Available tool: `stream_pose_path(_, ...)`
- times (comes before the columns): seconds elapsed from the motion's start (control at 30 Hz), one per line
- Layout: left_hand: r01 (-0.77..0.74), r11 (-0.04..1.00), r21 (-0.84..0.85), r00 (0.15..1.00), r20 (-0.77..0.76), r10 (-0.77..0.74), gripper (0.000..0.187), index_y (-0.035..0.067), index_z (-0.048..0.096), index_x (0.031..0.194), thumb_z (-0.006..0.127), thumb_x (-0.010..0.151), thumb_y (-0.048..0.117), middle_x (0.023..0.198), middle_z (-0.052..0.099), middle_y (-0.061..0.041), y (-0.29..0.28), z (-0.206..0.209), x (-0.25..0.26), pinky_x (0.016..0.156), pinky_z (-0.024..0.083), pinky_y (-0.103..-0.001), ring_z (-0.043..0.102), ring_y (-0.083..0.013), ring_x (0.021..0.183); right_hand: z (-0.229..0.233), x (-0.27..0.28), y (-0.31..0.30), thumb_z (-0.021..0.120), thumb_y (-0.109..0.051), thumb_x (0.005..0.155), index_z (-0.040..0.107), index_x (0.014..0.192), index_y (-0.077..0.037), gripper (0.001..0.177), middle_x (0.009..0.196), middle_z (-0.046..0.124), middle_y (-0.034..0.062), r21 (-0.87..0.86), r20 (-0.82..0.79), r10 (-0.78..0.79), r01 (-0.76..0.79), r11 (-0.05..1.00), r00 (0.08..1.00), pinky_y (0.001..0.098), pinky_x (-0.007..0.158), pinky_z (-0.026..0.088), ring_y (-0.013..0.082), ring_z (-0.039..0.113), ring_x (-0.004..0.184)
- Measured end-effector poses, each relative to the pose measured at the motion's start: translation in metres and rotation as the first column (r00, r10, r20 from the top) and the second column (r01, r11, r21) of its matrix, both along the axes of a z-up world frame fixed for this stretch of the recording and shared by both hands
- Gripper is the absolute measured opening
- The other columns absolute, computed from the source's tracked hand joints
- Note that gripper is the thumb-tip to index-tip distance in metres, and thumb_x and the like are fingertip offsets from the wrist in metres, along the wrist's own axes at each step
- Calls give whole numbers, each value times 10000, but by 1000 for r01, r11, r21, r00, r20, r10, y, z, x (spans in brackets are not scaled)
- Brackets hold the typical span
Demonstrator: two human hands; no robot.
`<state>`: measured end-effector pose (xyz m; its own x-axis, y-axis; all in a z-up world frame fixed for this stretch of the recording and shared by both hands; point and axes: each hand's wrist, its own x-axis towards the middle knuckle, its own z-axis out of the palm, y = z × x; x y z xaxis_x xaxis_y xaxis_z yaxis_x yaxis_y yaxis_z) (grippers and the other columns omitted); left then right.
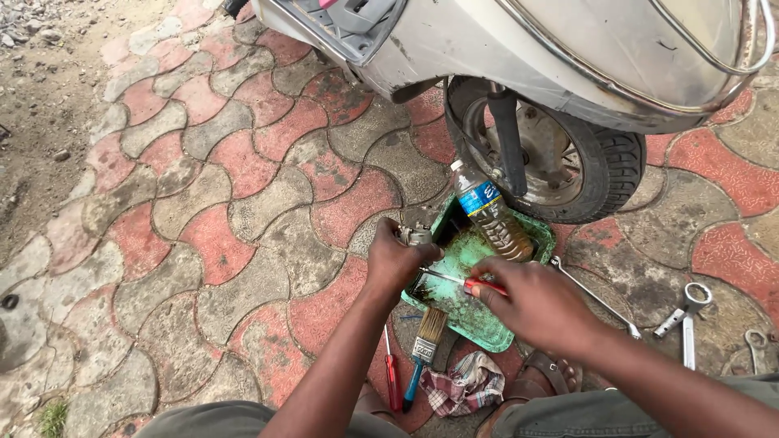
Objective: The person sits on the paved ground beside a scooter and cleans a carburetor. They hold the metal part over a green tray, scrub it with a brush, pour liquid from a plastic bottle over it, and use a red-handled screwdriver to work on the part, with wrenches laid out nearby.
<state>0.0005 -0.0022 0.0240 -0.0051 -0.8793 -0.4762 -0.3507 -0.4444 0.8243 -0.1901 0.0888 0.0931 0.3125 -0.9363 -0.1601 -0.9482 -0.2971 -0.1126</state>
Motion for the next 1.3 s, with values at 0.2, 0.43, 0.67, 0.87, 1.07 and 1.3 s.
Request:
stream_pose_path(0.2, 13, 1000, -1, 999, -29, -13, 763, -19, 498, 1205, 890, 566, 125, 980, 694, -173, 0, -7, 2, 723, 605, -365, 718, -243, 819, -31, -20, 3, 745, -401, 903, 535, 1310, -200, 500, 1039, 740, 42, 802, 335, -706, 204, 562, 624, 379, 781, 584, 183, 731, 965)
stream_pose_path(0.43, 42, 999, -20, 998, 56, -41, 814, -23, 478, 1248, 905, 574, 136, 984, 687, -180, 2, 4, 0, 736, 606, -369, 712, -251, 826, 5, -3, 2, 640, -429, 1005, 556, 1361, -232, 415, 982, 751, 119, 176, 146, -155, 129, 976, 977, 420, 809, 584, 223, 721, 834)
stream_pose_path(0.67, 110, 993, -37, 993, 52, -108, 840, -32, 463, 1291, 910, 604, 152, 1030, 686, -195, 5, 0, -4, 778, 615, -372, 734, -268, 883, -56, -29, 15, 685, -410, 875, 574, 1347, -78, 588, 1060, 642, 111, 20, 161, -3, 0, 1000, 987, 297, 495, 582, 174, 668, 629)
stream_pose_path(0.87, 129, 988, -79, 988, 93, -122, 837, -36, 480, 1286, 920, 599, 151, 1059, 687, -211, 4, 7, -2, 826, 605, -390, 718, -285, 921, -7, -8, 3, 671, -397, 922, 651, 1220, -208, 353, 845, 764, 27, 232, 299, -288, 223, 947, 910, 358, 637, 561, 178, 734, 676)
stream_pose_path(1.07, 137, 990, -44, 985, 110, -132, 912, -15, 443, 1327, 926, 576, 170, 1065, 683, -202, 5, 5, -4, 803, 616, -387, 732, -278, 908, -41, -26, 13, 799, -392, 812, 612, 1254, -94, 564, 861, 768, 42, 214, 558, -194, 85, 973, 807, 364, 646, 586, 188, 766, 709)
stream_pose_path(1.3, 175, 982, -70, 971, 179, -160, 821, -22, 493, 1276, 877, 569, 137, 1008, 707, -190, 3, 3, -4, 724, 660, -385, 756, -277, 816, -22, -14, 5, 727, -314, 848, 639, 1295, -131, 492, 1032, 716, 110, -60, 250, -36, 52, 997, 968, 386, 538, 576, 239, 709, 602)
